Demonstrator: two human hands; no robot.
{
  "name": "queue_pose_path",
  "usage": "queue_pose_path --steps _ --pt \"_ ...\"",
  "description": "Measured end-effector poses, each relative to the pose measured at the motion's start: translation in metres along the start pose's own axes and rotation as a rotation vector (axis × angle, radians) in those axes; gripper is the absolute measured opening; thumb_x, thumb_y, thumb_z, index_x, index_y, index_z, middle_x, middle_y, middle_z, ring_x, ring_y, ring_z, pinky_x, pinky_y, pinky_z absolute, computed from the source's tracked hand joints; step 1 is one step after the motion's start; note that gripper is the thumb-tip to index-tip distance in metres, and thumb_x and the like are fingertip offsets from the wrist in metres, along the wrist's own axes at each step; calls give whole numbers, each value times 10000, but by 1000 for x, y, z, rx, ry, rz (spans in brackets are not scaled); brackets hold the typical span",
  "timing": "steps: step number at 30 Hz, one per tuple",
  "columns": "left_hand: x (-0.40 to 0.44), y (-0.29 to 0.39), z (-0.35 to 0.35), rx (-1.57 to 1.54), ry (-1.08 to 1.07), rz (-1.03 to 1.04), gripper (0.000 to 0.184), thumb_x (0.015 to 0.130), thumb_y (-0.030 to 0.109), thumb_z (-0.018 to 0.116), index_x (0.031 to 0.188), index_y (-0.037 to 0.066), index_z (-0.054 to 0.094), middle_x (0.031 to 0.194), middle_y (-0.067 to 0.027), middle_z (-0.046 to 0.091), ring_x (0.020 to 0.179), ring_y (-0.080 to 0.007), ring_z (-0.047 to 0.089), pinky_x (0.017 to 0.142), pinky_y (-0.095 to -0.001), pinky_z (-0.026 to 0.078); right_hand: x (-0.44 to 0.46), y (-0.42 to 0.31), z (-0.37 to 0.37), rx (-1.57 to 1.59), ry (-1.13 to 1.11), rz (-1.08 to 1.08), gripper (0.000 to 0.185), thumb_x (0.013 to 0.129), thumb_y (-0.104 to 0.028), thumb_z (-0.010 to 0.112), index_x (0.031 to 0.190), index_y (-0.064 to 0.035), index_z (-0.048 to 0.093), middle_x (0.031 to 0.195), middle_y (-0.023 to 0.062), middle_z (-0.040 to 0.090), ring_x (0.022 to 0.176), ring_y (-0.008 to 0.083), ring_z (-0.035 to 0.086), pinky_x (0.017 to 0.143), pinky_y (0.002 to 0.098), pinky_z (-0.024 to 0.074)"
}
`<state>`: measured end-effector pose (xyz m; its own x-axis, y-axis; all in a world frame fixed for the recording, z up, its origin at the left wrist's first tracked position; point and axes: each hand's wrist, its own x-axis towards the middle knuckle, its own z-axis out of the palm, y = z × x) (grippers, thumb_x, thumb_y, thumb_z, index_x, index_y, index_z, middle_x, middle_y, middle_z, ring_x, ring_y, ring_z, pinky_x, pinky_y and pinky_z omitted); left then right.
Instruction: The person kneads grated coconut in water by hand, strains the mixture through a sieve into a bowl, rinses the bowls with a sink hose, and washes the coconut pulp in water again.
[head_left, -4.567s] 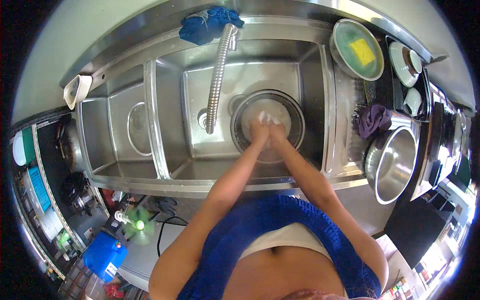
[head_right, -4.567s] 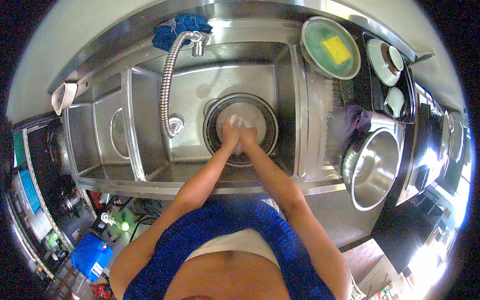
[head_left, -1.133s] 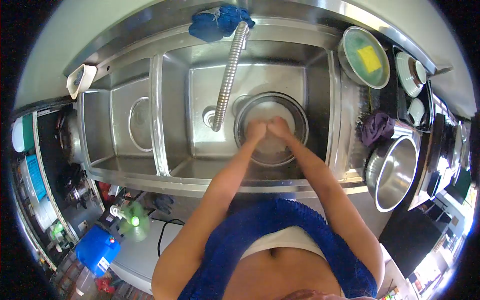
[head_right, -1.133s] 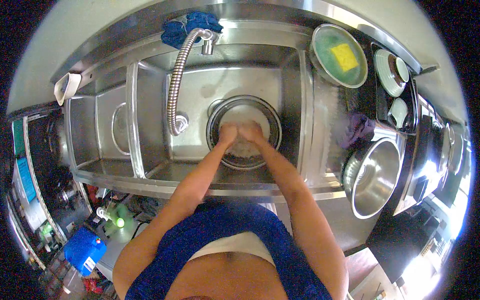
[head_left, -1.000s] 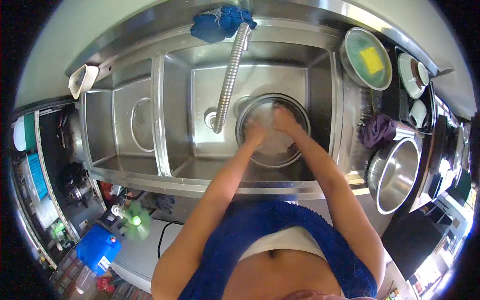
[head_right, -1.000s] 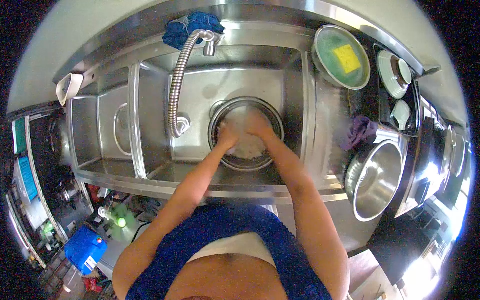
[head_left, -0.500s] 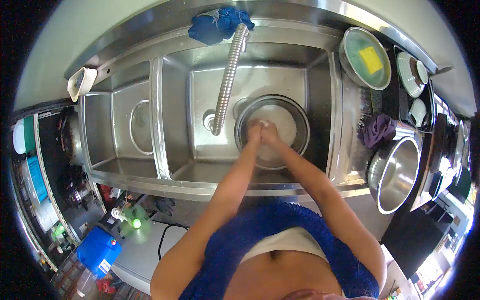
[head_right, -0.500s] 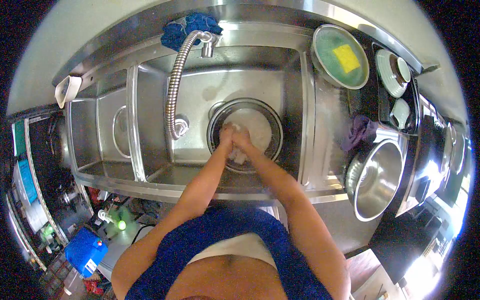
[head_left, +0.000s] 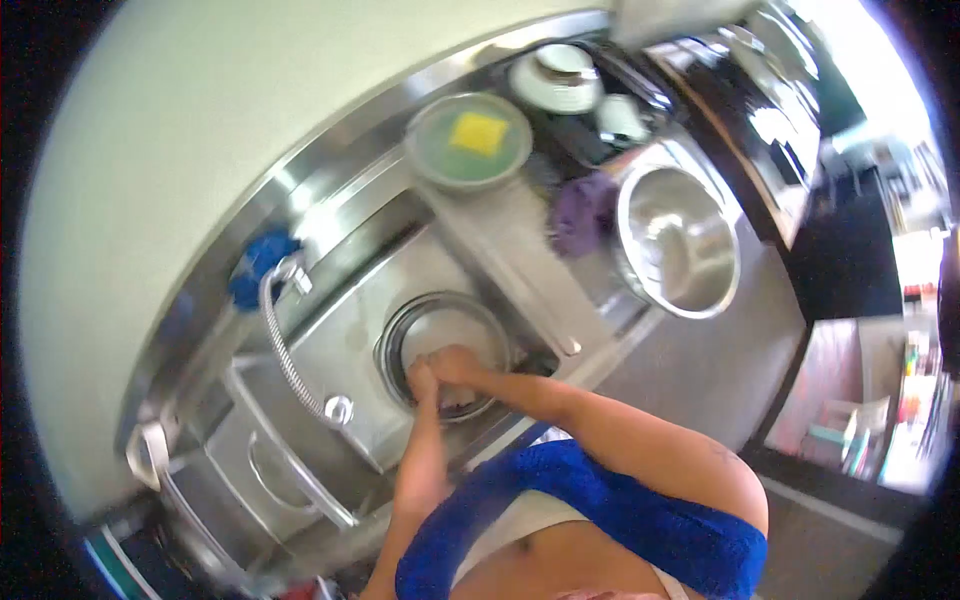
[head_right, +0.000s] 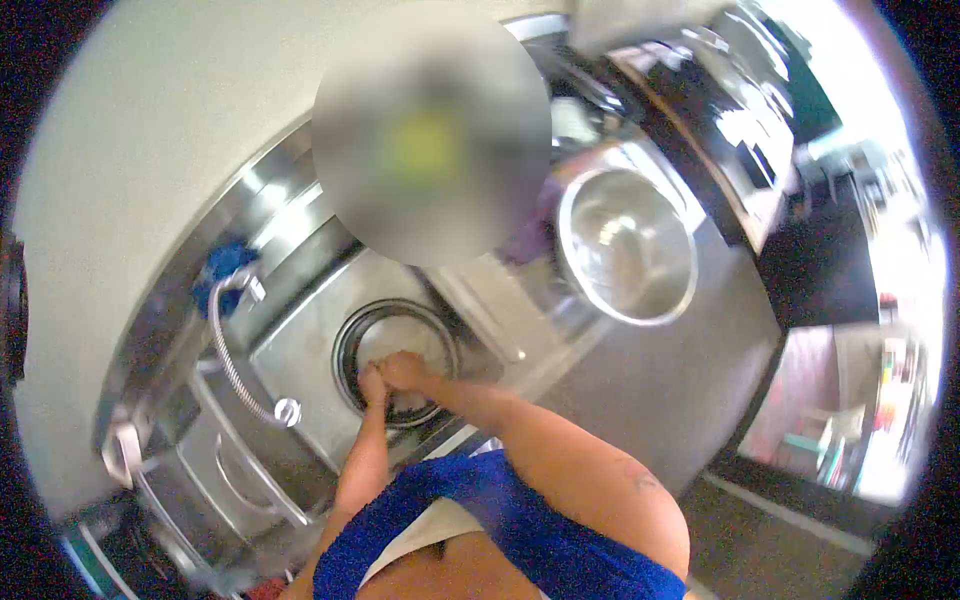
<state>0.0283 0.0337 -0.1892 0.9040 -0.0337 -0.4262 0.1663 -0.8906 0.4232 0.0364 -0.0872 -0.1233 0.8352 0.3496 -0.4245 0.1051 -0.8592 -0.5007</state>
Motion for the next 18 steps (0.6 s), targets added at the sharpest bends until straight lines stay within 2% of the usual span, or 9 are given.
queue_pose_path --steps 1,2,3,4,6,9,12,14,18 --pt "15 -26 34 -74 159 151 293 877 272 447 868 19 595 982 -237 604 1002 -348 569 814 -464 435 -7 0 -4 10 48 53 305 818 -255 499 962 -36 656 949 178 649 865 354 619 801 493 455" --pt "5 0 3 -468 8 -30 301 876 269 447 914 17 607 1001 -235 595 1001 -358 546 847 -469 415 -11 4 4 -6 162 129 332 817 -276 502 993 -38 652 991 186 640 935 368 592 840 496 443" --pt "19 -16 16 128 -23 276 297 892 247 437 998 17 593 980 -225 594 917 -394 551 869 -449 417 -16 11 5 -22 270 204 360 815 -297 506 1025 -41 648 1034 194 630 1006 382 566 878 498 431" --pt "27 -6 16 -634 -76 -51 301 873 230 485 1080 28 569 1132 -233 531 991 -393 523 879 -434 428 -26 16 -6 -12 308 249 360 815 -297 506 1025 -41 648 1034 194 630 1006 382 566 878 498 431" --pt "-11 39 -26 -200 -124 53 377 840 246 552 1165 54 528 1320 -222 390 1152 -377 437 938 -439 394 -46 20 -28 41 164 48 418 807 -352 521 1081 -57 634 1201 205 555 1138 406 475 961 501 380" --pt "-19 49 -24 126 -154 257 460 802 278 609 1207 85 506 1408 -191 280 1251 -345 344 1014 -452 324 -59 24 -40 -78 34 50 436 810 -357 546 1136 -75 605 1284 200 497 1208 389 426 994 488 357" --pt "-31 59 -10 266 -173 506 511 807 294 604 1255 88 468 1397 -182 306 1264 -351 328 1052 -470 262 -60 34 -31 30 13 83 485 787 -270 608 1235 -97 537 1363 163 428 1235 353 417 1007 478 352" --pt "-59 113 -36 389 -318 693 521 805 298 595 1251 54 478 1352 -198 386 1252 -377 351 1046 -459 281 -65 39 -27 87 52 148 485 784 -264 611 1234 -98 537 1359 162 432 1233 353 419 1005 477 354" --pt "-52 92 -10 434 -429 742 520 806 299 593 1249 52 479 1347 -199 393 1249 -379 354 1044 -458 284 -75 42 -25 184 149 277 487 776 -253 615 1231 -99 536 1351 160 440 1229 352 423 1002 473 359"
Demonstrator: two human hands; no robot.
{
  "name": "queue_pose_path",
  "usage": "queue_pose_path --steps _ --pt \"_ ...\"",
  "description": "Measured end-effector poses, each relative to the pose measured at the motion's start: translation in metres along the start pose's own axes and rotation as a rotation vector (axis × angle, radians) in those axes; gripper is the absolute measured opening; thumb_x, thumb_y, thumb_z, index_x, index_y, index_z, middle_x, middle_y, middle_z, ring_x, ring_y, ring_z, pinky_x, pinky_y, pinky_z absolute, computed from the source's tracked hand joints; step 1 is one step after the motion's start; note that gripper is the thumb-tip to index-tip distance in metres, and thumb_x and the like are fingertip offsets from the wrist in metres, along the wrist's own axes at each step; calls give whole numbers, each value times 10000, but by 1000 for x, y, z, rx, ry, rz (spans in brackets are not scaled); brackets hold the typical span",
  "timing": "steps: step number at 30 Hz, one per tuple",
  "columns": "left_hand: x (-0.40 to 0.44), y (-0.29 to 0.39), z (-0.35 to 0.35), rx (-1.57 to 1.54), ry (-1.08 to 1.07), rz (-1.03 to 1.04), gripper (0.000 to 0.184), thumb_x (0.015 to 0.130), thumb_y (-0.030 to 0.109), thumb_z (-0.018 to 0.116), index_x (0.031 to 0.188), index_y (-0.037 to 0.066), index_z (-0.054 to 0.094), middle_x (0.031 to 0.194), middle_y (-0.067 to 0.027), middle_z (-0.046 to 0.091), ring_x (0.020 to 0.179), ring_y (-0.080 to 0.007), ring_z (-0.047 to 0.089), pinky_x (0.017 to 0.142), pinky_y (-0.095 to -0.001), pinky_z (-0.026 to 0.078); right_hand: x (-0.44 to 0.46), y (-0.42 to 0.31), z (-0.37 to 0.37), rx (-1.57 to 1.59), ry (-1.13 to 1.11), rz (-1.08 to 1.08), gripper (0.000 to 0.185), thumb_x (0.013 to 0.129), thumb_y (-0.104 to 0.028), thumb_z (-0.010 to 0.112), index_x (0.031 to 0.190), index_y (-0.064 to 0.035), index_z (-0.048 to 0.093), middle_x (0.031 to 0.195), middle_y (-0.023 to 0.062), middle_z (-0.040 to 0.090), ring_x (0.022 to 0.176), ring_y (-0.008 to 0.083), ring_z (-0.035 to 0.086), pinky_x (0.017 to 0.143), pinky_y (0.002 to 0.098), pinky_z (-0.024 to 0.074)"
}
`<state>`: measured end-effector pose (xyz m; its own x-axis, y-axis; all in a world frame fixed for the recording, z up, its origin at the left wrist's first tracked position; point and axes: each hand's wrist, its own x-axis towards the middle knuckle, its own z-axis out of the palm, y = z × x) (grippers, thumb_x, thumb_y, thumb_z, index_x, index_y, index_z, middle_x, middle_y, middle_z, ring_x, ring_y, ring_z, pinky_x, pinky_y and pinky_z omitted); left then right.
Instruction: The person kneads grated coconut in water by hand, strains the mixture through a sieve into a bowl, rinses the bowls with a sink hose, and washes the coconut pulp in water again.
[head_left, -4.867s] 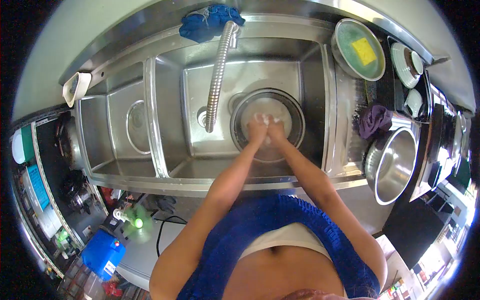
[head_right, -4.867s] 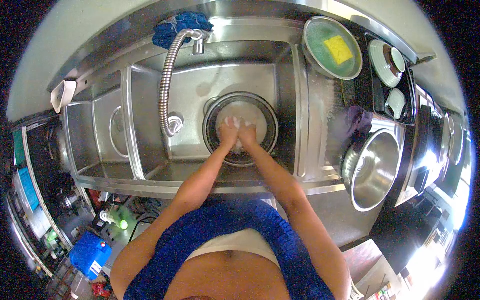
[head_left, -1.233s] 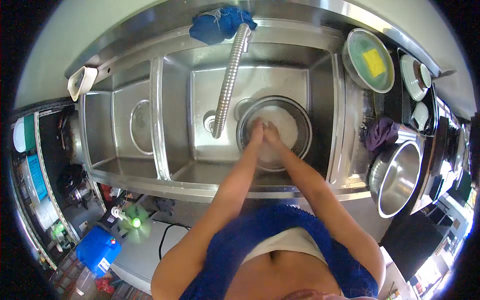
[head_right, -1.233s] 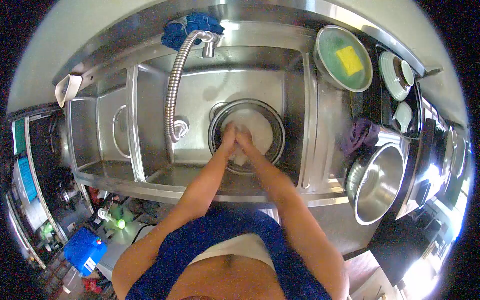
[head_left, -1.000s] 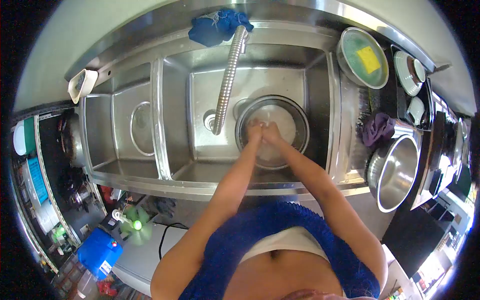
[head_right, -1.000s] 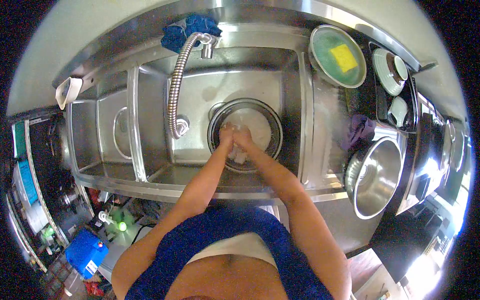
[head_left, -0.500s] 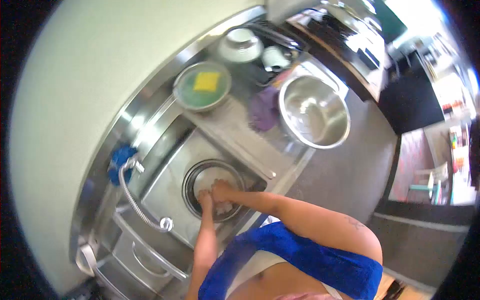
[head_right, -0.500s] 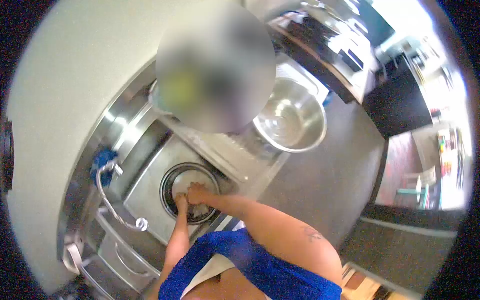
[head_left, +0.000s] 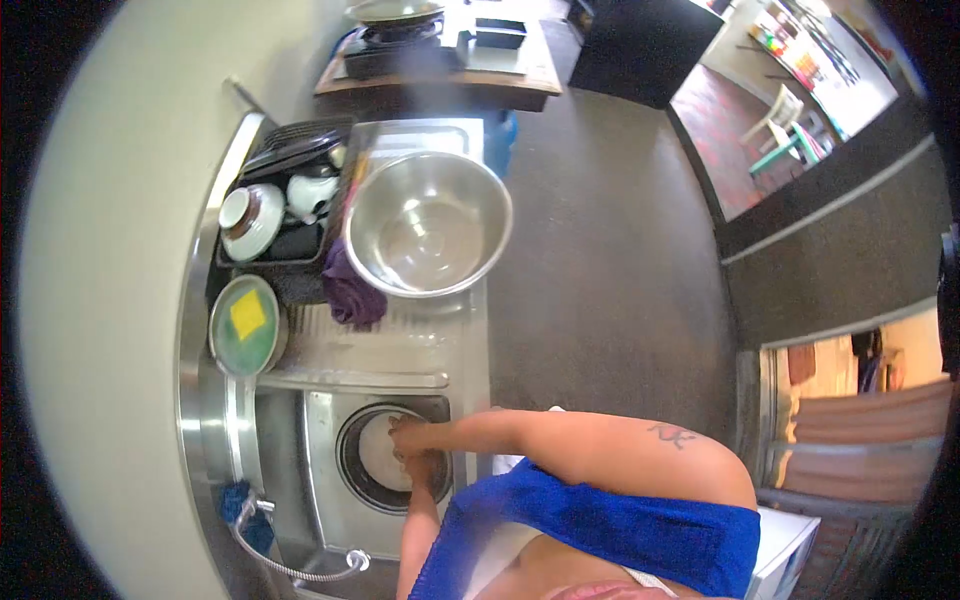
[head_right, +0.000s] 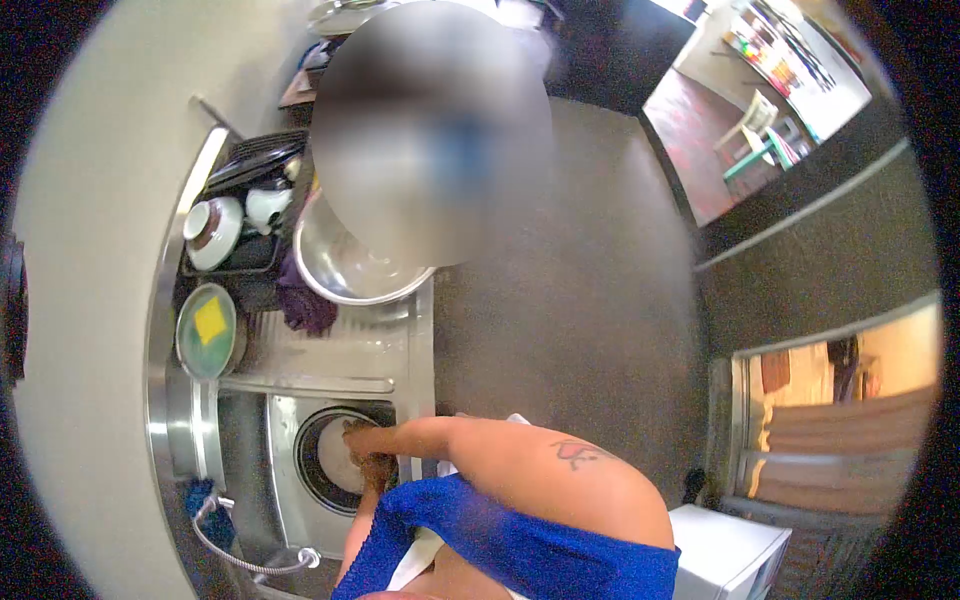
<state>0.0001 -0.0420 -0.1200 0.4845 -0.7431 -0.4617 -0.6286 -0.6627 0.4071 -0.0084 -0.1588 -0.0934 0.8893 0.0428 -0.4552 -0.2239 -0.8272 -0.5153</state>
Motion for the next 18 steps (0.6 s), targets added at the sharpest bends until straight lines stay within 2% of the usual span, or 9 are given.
queue_pose_path --steps 8,18 --pt "10 -23 20 22 -107 -19 517 808 299 589 1246 48 482 1336 -200 406 1245 -383 360 1041 -458 291 -3 1 8 142 158 174 490 761 -231 624 1226 -102 535 1334 155 457 1222 349 432 995 466 368" --pt "20 -35 26 20 -153 -36 513 810 300 585 1243 43 486 1323 -202 423 1239 -388 367 1036 -458 299 -1 -5 15 227 263 288 497 742 -202 634 1219 -106 534 1314 149 477 1212 347 444 986 456 380"
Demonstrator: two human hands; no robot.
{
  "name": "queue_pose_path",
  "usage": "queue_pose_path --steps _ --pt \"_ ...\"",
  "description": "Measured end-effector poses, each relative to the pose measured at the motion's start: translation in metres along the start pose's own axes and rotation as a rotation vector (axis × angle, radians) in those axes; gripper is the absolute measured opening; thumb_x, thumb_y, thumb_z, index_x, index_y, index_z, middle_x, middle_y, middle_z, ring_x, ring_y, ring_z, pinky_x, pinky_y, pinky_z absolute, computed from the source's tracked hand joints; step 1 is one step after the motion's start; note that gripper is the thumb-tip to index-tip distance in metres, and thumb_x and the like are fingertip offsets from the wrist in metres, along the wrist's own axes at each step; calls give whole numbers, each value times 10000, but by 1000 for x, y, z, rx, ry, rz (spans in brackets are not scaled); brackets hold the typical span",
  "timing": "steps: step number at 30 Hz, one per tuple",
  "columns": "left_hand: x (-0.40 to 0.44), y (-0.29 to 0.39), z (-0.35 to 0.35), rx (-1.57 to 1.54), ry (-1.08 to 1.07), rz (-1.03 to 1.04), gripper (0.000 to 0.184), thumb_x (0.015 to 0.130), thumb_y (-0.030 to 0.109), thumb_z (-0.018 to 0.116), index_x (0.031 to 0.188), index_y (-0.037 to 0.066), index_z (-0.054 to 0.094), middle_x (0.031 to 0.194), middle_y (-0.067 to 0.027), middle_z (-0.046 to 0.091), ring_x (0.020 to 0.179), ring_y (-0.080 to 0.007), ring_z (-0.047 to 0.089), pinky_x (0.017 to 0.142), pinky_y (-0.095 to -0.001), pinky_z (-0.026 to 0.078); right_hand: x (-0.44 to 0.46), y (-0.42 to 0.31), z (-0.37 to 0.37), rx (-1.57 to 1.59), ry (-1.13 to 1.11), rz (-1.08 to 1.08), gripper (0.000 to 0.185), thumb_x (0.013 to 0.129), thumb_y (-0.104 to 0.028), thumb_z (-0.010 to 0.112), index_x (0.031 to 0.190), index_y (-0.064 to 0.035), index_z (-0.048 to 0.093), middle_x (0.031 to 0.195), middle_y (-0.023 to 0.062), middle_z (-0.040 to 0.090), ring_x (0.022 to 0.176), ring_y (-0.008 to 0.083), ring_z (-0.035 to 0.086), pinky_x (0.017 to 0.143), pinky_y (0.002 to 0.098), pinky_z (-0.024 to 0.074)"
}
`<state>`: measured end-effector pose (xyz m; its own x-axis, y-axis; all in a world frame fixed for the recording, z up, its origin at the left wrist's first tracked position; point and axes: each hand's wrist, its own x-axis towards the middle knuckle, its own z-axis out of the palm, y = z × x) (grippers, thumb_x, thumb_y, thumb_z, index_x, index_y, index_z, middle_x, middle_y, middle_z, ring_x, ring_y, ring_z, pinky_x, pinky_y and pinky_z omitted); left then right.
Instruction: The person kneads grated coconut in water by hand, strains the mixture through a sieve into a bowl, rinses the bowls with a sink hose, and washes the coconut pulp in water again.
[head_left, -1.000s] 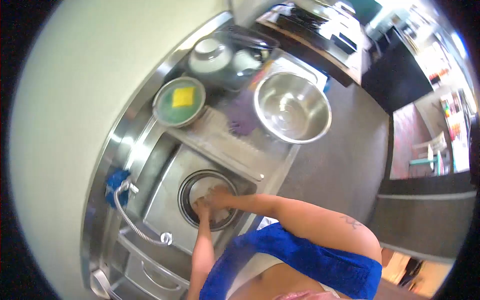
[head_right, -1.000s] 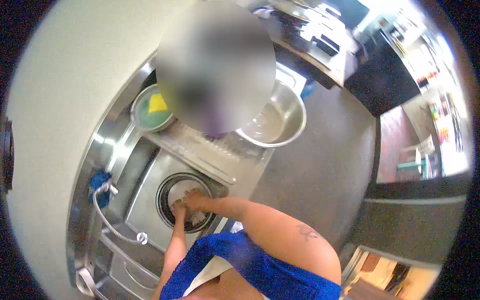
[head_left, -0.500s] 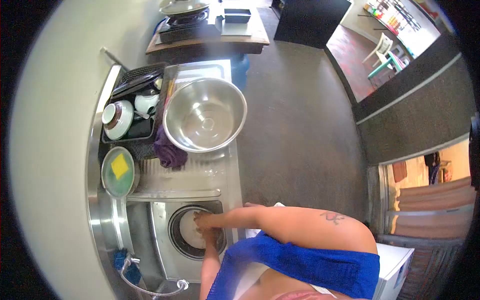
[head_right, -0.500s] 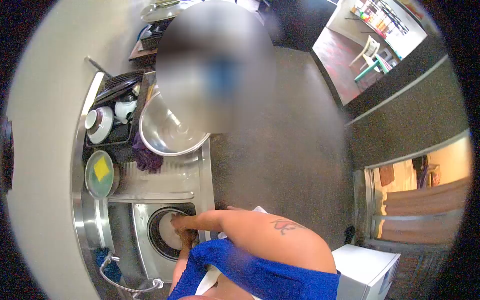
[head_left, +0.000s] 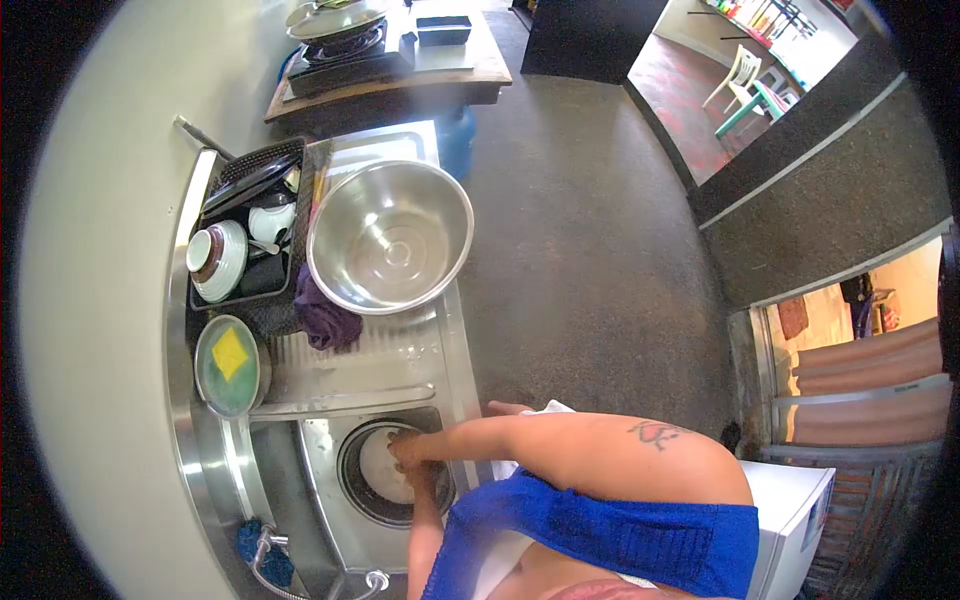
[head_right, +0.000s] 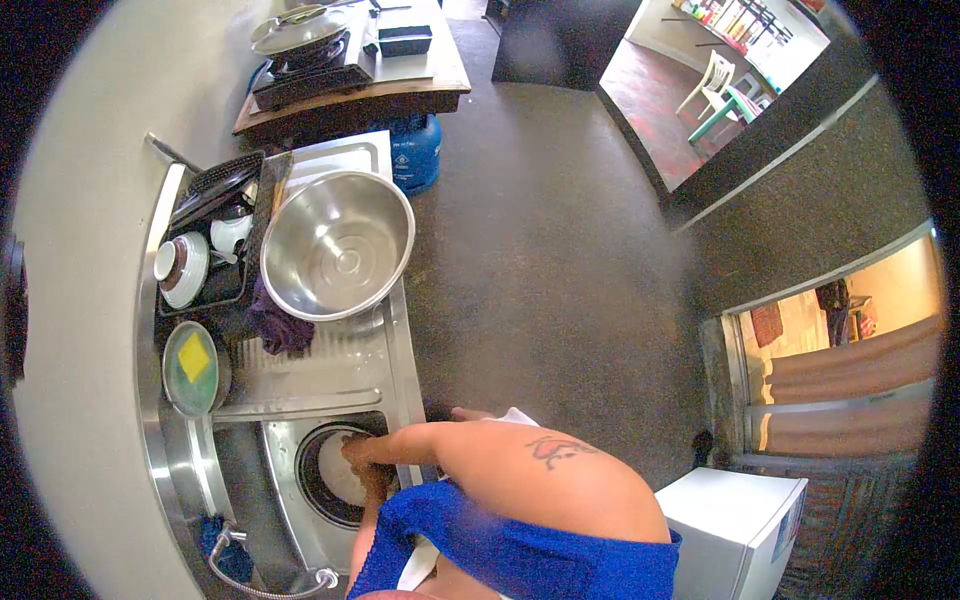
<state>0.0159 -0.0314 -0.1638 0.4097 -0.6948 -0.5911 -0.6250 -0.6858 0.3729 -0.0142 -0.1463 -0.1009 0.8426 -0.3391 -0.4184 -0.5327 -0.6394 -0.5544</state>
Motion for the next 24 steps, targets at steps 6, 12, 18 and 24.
queue_pose_path --steps 6,12,18,24 --pt "8 -2 0 -5 -20 -9 511 811 300 582 1241 40 488 1315 -203 433 1236 -391 371 1034 -457 304 1 -5 5 37 40 51 502 731 -186 641 1215 -109 533 1302 145 490 1206 345 450 981 451 387" --pt "20 -5 -1 -16 -36 -6 509 812 301 579 1239 37 490 1308 -204 443 1232 -394 376 1031 -457 309 3 -8 11 60 78 102 509 719 -169 647 1212 -111 533 1289 141 502 1200 343 457 976 445 394" --pt "31 -10 0 -47 -46 -13 508 813 301 577 1237 34 492 1300 -205 453 1229 -397 380 1028 -457 314 2 -19 20 71 124 161 516 708 -152 654 1208 -113 532 1277 138 514 1194 342 464 971 440 401" --pt "34 -21 2 -95 -43 -49 506 815 302 574 1235 31 494 1292 -206 463 1225 -400 385 1026 -456 319 -7 -44 12 62 111 403 548 770 -117 625 1293 -126 460 1315 124 476 1250 311 405 1018 455 348"
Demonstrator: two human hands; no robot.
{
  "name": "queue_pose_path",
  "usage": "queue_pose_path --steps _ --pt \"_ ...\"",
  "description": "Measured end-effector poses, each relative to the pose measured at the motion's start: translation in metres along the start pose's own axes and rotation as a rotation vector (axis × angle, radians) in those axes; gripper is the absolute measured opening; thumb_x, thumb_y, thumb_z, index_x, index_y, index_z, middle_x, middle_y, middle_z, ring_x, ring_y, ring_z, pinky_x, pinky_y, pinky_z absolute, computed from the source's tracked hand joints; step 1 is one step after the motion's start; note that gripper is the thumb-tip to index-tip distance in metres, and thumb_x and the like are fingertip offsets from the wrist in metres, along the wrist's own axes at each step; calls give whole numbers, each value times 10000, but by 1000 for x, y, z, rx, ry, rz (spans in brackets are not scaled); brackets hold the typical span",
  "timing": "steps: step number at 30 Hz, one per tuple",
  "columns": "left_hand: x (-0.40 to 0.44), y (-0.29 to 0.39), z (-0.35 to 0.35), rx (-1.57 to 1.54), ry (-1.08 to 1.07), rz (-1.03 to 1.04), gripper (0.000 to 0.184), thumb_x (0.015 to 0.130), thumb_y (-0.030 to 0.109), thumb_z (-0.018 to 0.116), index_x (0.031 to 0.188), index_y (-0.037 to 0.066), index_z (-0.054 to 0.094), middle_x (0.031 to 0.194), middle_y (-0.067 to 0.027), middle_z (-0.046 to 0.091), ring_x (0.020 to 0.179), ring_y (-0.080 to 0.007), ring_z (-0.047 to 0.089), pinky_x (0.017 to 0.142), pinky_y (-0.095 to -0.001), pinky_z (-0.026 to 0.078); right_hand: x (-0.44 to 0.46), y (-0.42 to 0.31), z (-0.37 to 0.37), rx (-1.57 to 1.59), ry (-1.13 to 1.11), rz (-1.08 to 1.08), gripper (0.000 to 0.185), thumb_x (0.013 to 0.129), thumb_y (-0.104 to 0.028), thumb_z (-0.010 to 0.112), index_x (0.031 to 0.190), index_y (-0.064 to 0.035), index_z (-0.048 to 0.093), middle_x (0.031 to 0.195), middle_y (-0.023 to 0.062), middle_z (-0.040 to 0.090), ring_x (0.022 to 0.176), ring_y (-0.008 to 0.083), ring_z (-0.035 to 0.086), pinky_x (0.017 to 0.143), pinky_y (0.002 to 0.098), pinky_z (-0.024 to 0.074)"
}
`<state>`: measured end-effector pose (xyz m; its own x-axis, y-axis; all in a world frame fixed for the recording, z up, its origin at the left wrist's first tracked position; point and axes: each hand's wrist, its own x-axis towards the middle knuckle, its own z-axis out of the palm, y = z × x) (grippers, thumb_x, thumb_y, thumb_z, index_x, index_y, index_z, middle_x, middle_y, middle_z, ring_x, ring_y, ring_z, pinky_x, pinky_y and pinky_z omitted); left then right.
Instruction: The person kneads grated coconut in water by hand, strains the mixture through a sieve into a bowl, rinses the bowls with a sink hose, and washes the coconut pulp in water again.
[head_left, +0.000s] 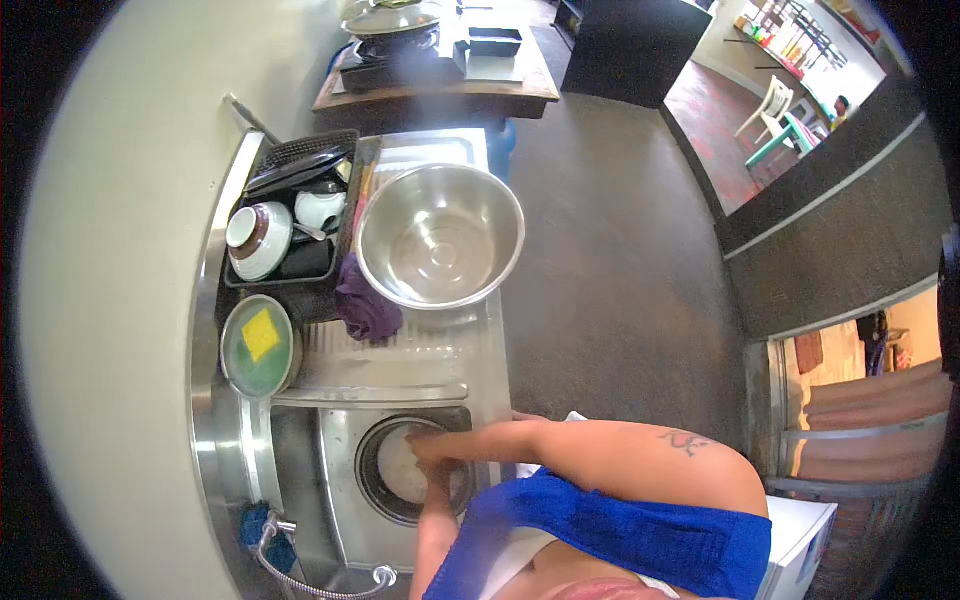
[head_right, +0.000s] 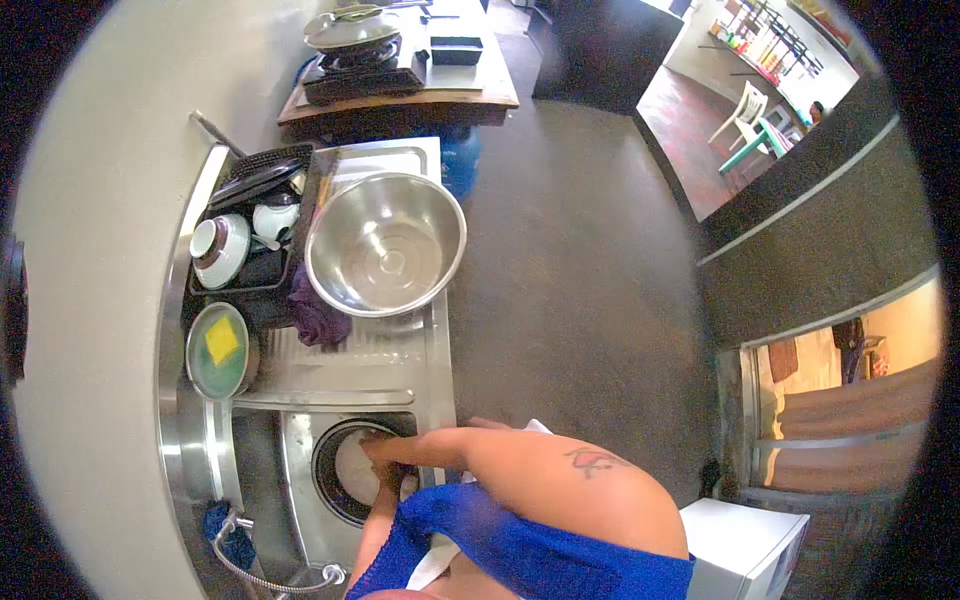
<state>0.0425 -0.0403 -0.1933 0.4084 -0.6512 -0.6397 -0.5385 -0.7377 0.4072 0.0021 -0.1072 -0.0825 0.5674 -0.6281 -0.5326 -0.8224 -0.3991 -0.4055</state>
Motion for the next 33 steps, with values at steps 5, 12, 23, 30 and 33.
queue_pose_path --steps 5,12,23,30,33 --pt "10 -29 9 -82 -18 -46 504 816 302 572 1233 28 496 1286 -207 472 1222 -402 388 1023 -456 323 34 10 -15 -83 -243 -185 580 795 -188 612 1326 -77 410 1342 181 429 1280 324 371 1035 451 332" --pt "-43 -28 -29 -8 341 -104 500 782 268 609 1202 14 519 1219 -206 525 1193 -414 418 993 -461 367 35 17 -42 -137 -536 -445 715 800 -216 570 1415 -47 248 1450 232 247 1342 363 260 1109 431 231" --pt "-67 -32 -26 76 430 -73 611 759 296 647 1294 76 450 1360 -208 379 1255 -409 346 1002 -531 344 87 53 70 -169 -356 -484 756 668 -33 610 1372 -42 333 1442 209 276 1281 385 358 1031 460 349" --pt "-68 -22 -23 -143 424 -444 759 768 393 645 1405 174 295 1440 -225 225 1294 -462 245 1025 -550 309 62 33 17 -198 -276 -711 498 708 -89 588 1193 3 519 1262 242 491 1196 377 452 989 478 366" --pt "-55 -41 -4 -179 483 -422 805 769 412 646 1419 146 253 1433 -227 241 1314 -443 220 1029 -541 305 63 30 20 -186 -342 -629 466 722 -129 591 1164 6 532 1236 243 509 1154 379 485 992 471 360"
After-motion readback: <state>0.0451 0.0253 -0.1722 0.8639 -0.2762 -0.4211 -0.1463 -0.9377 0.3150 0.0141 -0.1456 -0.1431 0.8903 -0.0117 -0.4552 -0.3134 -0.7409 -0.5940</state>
